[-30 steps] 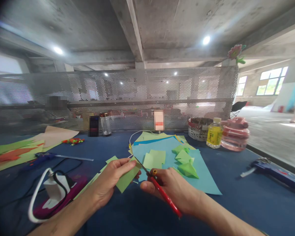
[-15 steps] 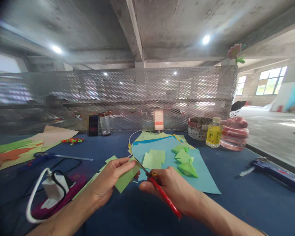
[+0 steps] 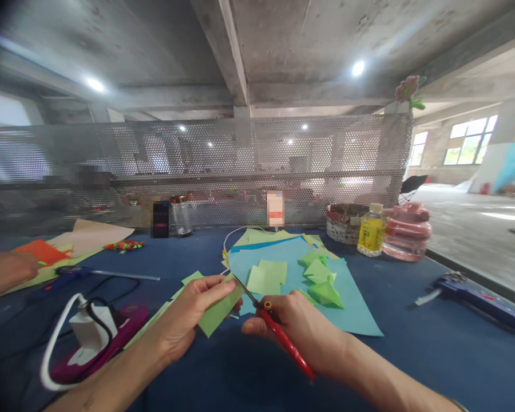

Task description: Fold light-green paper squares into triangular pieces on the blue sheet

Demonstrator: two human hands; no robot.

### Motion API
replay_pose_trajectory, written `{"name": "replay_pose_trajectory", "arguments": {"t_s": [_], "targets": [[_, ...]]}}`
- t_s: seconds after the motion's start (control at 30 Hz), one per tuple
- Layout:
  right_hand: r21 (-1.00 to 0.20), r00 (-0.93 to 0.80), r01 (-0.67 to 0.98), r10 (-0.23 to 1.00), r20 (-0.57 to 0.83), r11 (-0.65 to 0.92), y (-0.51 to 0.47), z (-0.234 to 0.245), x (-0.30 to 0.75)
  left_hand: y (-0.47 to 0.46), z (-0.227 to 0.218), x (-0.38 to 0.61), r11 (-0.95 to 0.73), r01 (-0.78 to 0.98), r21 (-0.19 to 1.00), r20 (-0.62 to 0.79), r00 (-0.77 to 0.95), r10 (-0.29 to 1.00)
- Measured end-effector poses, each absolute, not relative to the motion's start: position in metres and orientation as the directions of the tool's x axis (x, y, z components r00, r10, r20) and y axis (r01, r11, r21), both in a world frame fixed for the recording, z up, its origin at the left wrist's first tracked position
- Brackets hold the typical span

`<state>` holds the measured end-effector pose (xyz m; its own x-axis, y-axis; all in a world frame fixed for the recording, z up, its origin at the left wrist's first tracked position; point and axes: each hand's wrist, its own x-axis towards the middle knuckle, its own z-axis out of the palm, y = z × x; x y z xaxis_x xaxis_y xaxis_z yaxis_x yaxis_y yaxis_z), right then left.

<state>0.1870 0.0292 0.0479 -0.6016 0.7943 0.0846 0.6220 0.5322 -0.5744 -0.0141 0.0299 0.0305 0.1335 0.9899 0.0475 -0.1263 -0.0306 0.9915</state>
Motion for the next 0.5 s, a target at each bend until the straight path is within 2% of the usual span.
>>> {"name": "replay_pose_trajectory", "arguments": {"t_s": [0.5], "targets": [[-0.536,-0.651,0.588,0.748,0.131,0.606,0.0287,0.0436,0.1904,0.0281,0.0292,-0.0149,-0.012,-0.141,0.990,0.032,0.136,0.990]]}}
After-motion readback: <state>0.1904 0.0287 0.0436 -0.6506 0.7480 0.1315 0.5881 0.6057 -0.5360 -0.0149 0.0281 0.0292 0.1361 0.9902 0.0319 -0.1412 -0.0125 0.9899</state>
